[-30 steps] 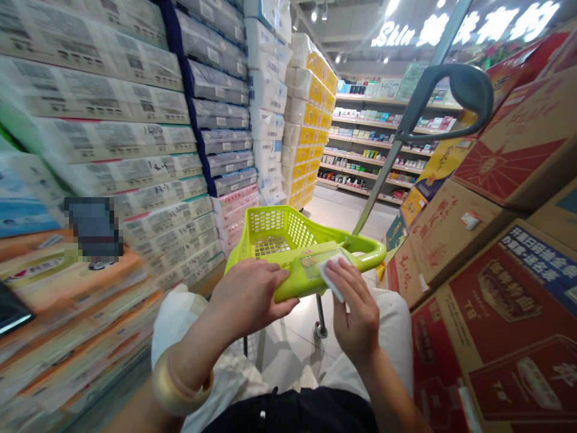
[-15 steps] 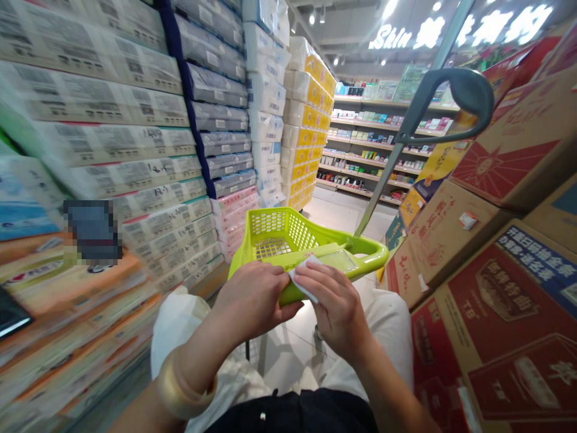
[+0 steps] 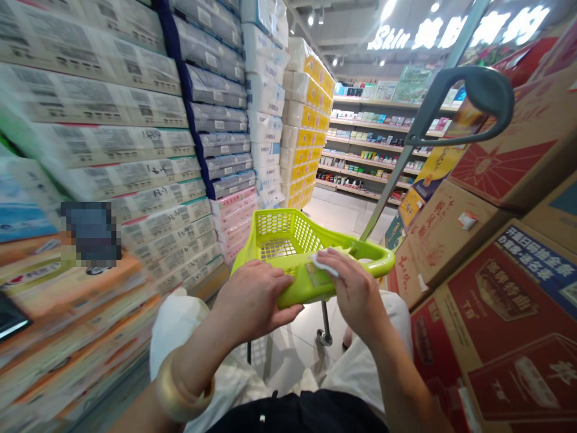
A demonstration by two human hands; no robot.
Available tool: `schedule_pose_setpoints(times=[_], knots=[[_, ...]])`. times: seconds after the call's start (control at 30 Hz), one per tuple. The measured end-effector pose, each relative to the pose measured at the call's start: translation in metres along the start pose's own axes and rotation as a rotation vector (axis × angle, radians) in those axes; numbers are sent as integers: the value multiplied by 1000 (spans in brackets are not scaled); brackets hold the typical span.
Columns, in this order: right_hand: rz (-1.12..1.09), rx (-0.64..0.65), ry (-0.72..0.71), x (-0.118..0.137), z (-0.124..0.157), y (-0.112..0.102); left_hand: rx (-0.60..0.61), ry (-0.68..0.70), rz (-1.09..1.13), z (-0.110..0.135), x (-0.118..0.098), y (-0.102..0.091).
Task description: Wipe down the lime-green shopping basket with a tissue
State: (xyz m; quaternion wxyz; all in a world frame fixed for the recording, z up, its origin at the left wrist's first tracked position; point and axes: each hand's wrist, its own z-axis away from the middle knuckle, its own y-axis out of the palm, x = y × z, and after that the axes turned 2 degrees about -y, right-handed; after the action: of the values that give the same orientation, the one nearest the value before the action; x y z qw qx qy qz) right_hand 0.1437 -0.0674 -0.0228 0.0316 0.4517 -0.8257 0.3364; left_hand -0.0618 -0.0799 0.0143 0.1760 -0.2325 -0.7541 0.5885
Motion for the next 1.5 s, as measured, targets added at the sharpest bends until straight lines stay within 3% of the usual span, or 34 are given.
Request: schedule_pose_setpoints(times=[0.1,0.27,0.47,0.67,0.87,0.97,1.07,1.13,1.23,1.3,1.43,1.5], knots=[[59,-56,82,-4,2,-3,1,7,1,-1,0,0],[-62,80,-94,10,3,1,-36,41,62,-3,0,2],[79,-88,110,-12,10,-12,-38,46,73,-4,12,2],[46,22,-99,5,23,-9,-78,39,148,-3,34,1],[228,-180,99,-20,40,-27,-169,-16,130,1,50,-1],[192,-122,44,-10,41,-21,-300,-5,131,-2,35,-4],[104,-42,-66,4,39,-12,-310,80,207,-12,8,-7],[105,-60,-62,2,38,-12,-281,135,257,-22,-10,-7],[189,-176,58,-12,41,-21,-256,164,276,-37,-28,-1],[218,-191,90,-15,43,-25,-223,148,239,-44,-33,6],[138,-84,-8,-6,45,-18,-161,50,107,-47,-33,17],[126,-104,-4,-6,45,-16,-131,16,65,-45,-31,17]])
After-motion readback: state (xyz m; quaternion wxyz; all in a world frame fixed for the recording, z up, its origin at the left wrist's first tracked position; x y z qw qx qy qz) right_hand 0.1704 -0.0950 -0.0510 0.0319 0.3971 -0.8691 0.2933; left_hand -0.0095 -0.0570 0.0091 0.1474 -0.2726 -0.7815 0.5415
